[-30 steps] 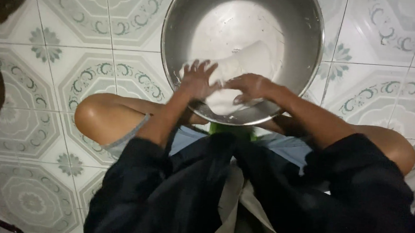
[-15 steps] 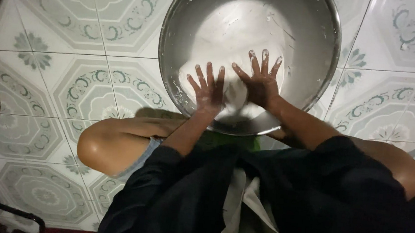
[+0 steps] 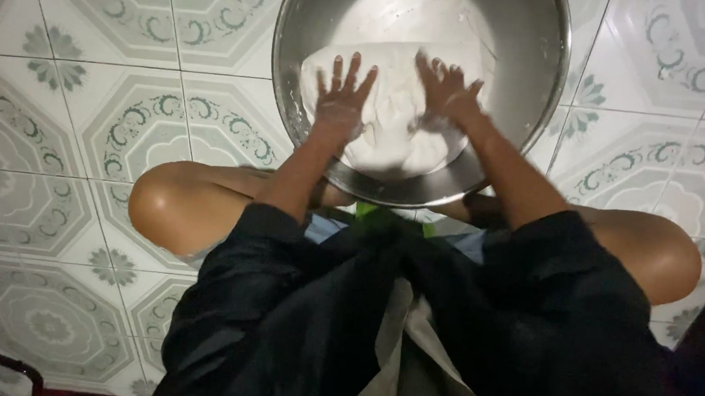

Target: Kneading a large mass of white dough in a metal bowl on the floor using both hands.

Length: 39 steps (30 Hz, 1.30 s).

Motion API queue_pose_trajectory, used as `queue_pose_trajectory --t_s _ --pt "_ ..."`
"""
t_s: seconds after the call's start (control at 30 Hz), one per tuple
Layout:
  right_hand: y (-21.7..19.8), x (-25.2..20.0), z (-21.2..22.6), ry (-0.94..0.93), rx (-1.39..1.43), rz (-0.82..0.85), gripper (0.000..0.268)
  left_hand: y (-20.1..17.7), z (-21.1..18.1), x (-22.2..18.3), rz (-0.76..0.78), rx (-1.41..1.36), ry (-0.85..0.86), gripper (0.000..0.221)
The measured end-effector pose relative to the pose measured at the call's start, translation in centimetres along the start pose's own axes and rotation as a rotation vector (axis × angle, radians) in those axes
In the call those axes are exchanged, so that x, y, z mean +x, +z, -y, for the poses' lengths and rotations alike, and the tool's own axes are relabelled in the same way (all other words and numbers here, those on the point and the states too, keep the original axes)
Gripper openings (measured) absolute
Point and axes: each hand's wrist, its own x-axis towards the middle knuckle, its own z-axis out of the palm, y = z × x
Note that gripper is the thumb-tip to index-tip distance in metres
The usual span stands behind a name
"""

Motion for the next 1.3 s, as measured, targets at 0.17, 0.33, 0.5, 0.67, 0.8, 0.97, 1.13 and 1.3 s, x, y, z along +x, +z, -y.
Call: queue_pose_trajectory --t_s 0.17,0.33,0.5,0.67,0.8,0.97,1.13,1.3 --pt "-4.9 2.5 1.9 0.055 0.023 0.260 0.151 5.2 0.1 -3.7 -0.056 -0.605 -0.418 0.141" --pt "8.1 8.9 -3.1 -0.354 -0.359 -0.984 0.133 12.9 -3.9 2.1 -0.516 -0.025 -0.892 0.130" --pt "7.9 10.2 -0.7 0.025 -0.402 -0.791 0.121 14.4 -2.9 4.8 -0.532 -0.488 -0.534 0.130" --pt "6.7 12.5 0.2 0.170 -0.368 -1.192 0.099 11.2 0.6 8.3 -0.678 -0.041 -0.444 0.153" --pt "-2.5 8.0 -2.2 0.242 0.072 -0.047 0.138 4.9 3.6 8.7 -1.070 0.415 -0.412 0.083" --pt "3.7 6.4 -8.6 0.266 0.443 0.043 0.104 -6.0 5.0 6.5 0.093 -0.344 -0.078 0.102" --pt "0.7 1.1 -6.6 0.299 0.483 0.372 0.083 -5.4 4.4 6.9 0.057 -0.364 -0.023 0.078" --pt "-0.1 8.9 -9.8 0.334 0.748 0.013 0.104 -4.0 3.4 9.2 -0.011 -0.282 0.010 0.065"
